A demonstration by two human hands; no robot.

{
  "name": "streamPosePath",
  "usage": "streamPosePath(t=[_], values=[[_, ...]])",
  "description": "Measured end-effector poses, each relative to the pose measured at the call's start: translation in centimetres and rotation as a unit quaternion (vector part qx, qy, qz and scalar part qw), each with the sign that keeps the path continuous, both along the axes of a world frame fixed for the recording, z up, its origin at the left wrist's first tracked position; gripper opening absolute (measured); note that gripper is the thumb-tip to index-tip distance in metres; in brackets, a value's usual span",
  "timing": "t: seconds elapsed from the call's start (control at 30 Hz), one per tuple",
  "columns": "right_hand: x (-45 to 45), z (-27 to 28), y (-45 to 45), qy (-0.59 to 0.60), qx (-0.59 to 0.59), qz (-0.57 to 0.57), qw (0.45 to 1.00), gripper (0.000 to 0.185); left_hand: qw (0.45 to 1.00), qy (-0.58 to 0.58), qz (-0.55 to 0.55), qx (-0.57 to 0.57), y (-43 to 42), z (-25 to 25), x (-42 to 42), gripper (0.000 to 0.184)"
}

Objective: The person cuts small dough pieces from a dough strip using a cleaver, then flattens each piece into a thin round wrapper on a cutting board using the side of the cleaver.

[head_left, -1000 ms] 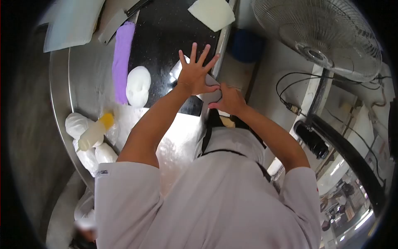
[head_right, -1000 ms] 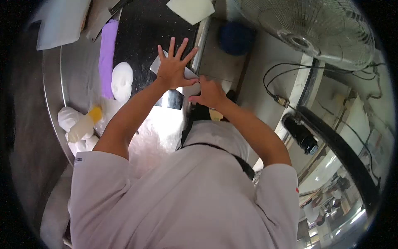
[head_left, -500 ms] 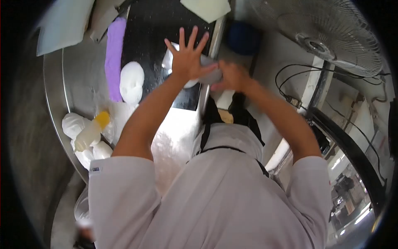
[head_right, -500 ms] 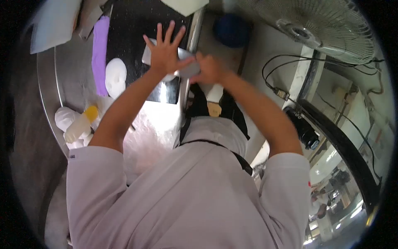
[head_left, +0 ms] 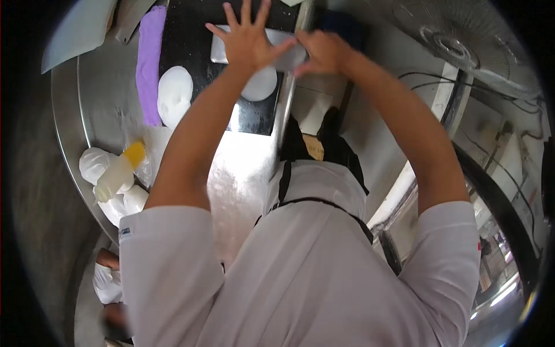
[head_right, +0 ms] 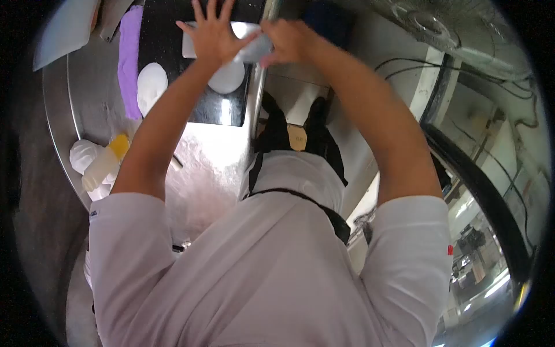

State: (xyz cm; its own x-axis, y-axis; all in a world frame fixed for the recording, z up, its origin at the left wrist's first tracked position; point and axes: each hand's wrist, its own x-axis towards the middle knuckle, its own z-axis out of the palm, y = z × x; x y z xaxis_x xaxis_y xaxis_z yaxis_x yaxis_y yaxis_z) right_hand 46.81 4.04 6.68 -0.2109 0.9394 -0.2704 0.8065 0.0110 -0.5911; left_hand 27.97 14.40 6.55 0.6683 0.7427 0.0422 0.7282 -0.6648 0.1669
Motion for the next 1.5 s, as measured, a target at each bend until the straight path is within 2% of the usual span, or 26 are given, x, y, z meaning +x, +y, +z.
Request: streamPosePath(t=[0.03,0.07,0.1,0.17,0.23,0.3,0.37,0.43,0.47,0.5,0.57,0.63,0.7,0.8,0.9,0.93,0.97,1.03,1.13,1.27,1.3,1.37,1.4,1.5], values=[[0.5,0.4,1.1,-0.015,0.042,0.026,0.999,0.090,0.997,0.057,0.049,-0.035,0.1,2.6,1.1,0.115],[-0.3,0.4,0.9,-0.021,0.044,0.020,0.999,0.090,0.996,0.064,0.059,-0.017,1.2,1.8,1.1,0.113],[-1.4,0.1,0.9,-0.033,0.030,0.011,0.999,0.089,0.999,0.034,0.038,0.003,1.3,1.8,0.5,0.113],[-2.3,0.8,-0.2,-0.043,-0.029,0.000,0.999,0.090,0.993,-0.090,-0.063,0.048,1.5,-3.7,-2.6,0.112],[-3.0,-0.9,-4.3,-0.008,-0.041,-0.001,0.999,0.087,0.994,-0.063,-0.084,0.032,-2.0,-3.3,-3.3,0.113],[-1.3,-0.8,-3.7,-0.016,-0.032,-0.010,0.999,0.086,0.997,-0.016,-0.077,0.026,-2.2,-3.0,-1.9,0.113],[-1.2,-0.4,-3.1,-0.008,-0.039,-0.017,0.999,0.086,0.997,-0.023,-0.067,0.027,-1.5,-1.4,-1.0,0.114],[0.8,0.4,0.4,-0.043,0.041,0.034,0.998,0.085,0.999,0.033,0.032,0.000,-0.8,2.0,1.1,0.113],[1.0,0.3,1.0,-0.050,0.045,0.030,0.997,0.085,0.996,0.064,0.050,-0.027,0.0,2.8,1.7,0.114],[0.6,0.1,1.4,-0.038,0.030,0.034,0.998,0.086,0.997,0.061,0.045,-0.024,0.4,1.4,0.9,0.114],[-0.4,-0.6,-0.4,0.016,0.008,0.039,0.999,0.087,0.993,-0.081,-0.057,0.061,0.7,-3.4,-1.4,0.114],[-1.5,-0.5,-3.3,0.007,-0.049,0.019,0.999,0.088,0.996,-0.037,-0.063,0.042,-2.0,-3.5,-2.1,0.115],[0.3,-1.1,-2.2,0.005,-0.039,0.021,0.999,0.090,0.997,-0.011,-0.060,0.039,-1.8,-3.4,-1.2,0.113],[1.1,0.1,0.3,-0.006,-0.027,0.030,0.999,0.092,0.998,0.059,0.016,-0.011,-0.8,2.1,1.7,0.113],[1.2,-0.4,1.9,-0.025,0.003,0.021,0.999,0.092,0.998,0.052,0.035,-0.021,1.2,2.5,2.6,0.113],[0.8,-1.0,1.7,-0.012,0.015,0.009,1.000,0.091,0.994,-0.045,-0.044,0.085,3.1,-4.4,0.4,0.111],[-0.3,-2.0,0.0,0.001,0.032,0.019,0.999,0.091,0.990,-0.081,-0.087,0.079,2.3,-4.4,-0.8,0.109],[-2.0,-1.7,-4.1,0.078,-0.028,0.028,0.996,0.092,0.990,-0.014,-0.139,0.025,-0.9,-2.9,-4.2,0.112],[-3.9,-1.5,-5.7,0.020,-0.060,-0.018,0.998,0.091,0.986,-0.017,-0.162,0.017,-0.9,-2.7,-4.0,0.109],[-2.1,-0.6,-1.6,0.049,-0.030,-0.035,0.998,0.089,0.981,-0.056,-0.177,0.059,2.8,-2.6,-2.2,0.106],[-1.9,-0.7,-0.2,0.011,-0.009,-0.039,0.999,0.090,0.988,0.088,-0.125,-0.010,2.6,2.4,0.0,0.112],[-2.7,-0.7,-0.9,-0.025,0.011,-0.047,0.999,0.091,0.984,0.089,-0.152,0.003,4.1,2.5,0.4,0.107],[-3.6,-1.4,-2.1,0.004,0.008,-0.060,0.998,0.092,0.970,-0.074,-0.220,0.065,5.7,-3.7,-1.4,0.104],[-5.4,-0.1,-5.2,0.010,-0.035,-0.068,0.997,0.093,0.970,-0.064,-0.235,0.024,0.5,-2.8,-4.5,0.103]])
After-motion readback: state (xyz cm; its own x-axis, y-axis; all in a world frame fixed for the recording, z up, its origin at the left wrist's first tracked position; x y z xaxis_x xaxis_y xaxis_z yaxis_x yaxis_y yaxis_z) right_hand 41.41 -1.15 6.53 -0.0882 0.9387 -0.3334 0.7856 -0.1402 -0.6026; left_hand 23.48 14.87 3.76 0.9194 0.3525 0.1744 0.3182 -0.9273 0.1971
